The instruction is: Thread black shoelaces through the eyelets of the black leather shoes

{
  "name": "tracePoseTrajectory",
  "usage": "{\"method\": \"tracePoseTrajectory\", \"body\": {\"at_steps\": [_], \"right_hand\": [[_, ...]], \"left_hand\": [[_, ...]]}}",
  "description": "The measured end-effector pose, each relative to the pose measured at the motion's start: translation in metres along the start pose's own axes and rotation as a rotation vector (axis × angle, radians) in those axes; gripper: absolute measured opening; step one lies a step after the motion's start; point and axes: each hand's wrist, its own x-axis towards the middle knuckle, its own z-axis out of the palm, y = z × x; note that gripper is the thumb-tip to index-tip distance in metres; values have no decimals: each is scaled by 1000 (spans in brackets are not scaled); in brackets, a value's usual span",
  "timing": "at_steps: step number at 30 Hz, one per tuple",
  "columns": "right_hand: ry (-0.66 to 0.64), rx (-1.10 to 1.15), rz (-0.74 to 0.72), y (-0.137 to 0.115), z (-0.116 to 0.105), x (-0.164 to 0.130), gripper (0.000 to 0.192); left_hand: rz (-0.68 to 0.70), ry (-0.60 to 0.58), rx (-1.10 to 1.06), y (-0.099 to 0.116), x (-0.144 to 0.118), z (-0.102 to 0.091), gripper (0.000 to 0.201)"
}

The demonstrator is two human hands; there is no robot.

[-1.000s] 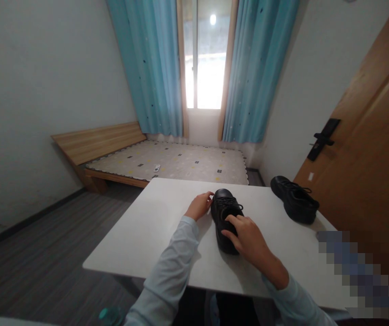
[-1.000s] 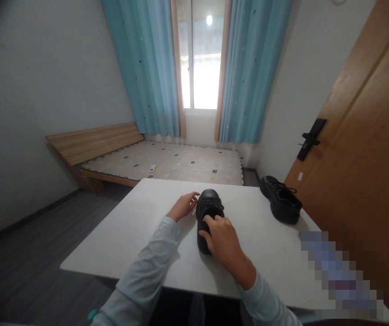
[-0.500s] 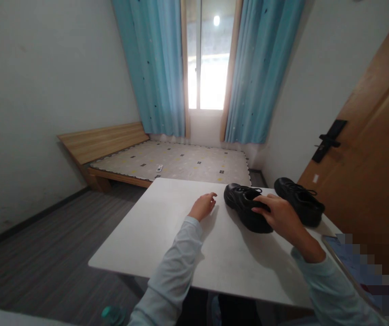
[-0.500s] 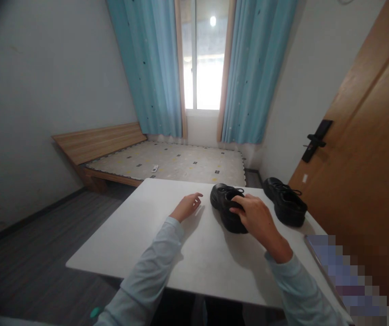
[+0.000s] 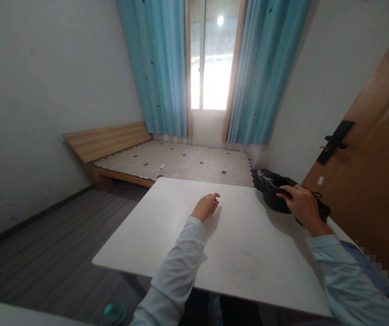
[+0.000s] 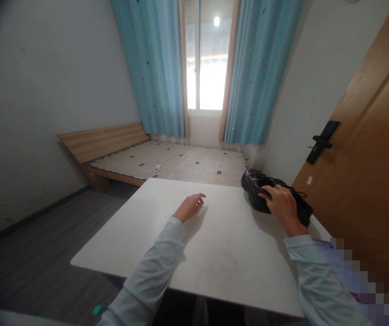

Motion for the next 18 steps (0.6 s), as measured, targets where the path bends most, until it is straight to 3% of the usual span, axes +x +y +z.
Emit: {"method": "tracePoseTrajectory", "body": {"at_steps": [9, 18], "right_hand": [[47, -97, -11, 23, 40, -23, 34], [-199, -219, -18, 13, 31, -27, 30]], "left_hand": [[-12, -2, 39, -2, 2, 1, 31], [6, 7, 26, -3, 2, 5, 29]]}}
